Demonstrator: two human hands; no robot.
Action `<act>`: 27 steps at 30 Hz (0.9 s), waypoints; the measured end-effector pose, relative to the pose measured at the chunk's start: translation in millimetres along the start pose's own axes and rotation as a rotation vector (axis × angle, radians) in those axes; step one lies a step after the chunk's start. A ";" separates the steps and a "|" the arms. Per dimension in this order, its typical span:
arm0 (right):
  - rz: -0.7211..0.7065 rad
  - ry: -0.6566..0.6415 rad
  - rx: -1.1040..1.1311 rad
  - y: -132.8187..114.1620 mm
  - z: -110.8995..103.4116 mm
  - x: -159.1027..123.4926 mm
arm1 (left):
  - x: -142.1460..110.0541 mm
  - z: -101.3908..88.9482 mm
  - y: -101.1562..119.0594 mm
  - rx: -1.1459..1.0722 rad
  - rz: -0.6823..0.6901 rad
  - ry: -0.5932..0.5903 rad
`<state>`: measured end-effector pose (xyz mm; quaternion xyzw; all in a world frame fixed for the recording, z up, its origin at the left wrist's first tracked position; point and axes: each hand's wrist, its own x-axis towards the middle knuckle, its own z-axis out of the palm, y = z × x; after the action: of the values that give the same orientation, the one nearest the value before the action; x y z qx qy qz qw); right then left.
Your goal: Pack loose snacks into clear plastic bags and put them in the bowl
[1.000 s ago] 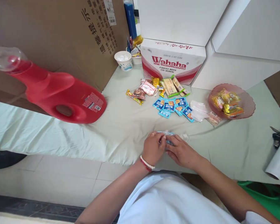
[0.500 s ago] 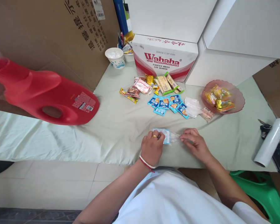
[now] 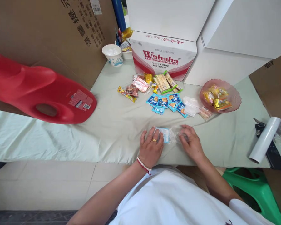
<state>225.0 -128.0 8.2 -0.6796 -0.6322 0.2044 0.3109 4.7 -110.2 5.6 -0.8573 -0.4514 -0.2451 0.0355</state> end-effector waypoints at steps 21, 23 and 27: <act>0.065 -0.068 0.191 -15.3 -6.8 -1.4 | -12.6 10.9 -5.2 0.017 0.005 -0.043; -0.086 -0.060 0.183 -32.0 -1.7 10.3 | -12.3 9.8 -3.4 0.015 0.008 -0.080; -0.318 -0.191 0.149 -60.5 21.5 36.9 | -6.2 4.9 -7.3 -0.070 0.020 -0.169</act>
<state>170.6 -87.6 38.1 -0.5239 -0.7412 0.2625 0.3273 -2.1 -109.2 -2.7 -0.8799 -0.4356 -0.1873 -0.0302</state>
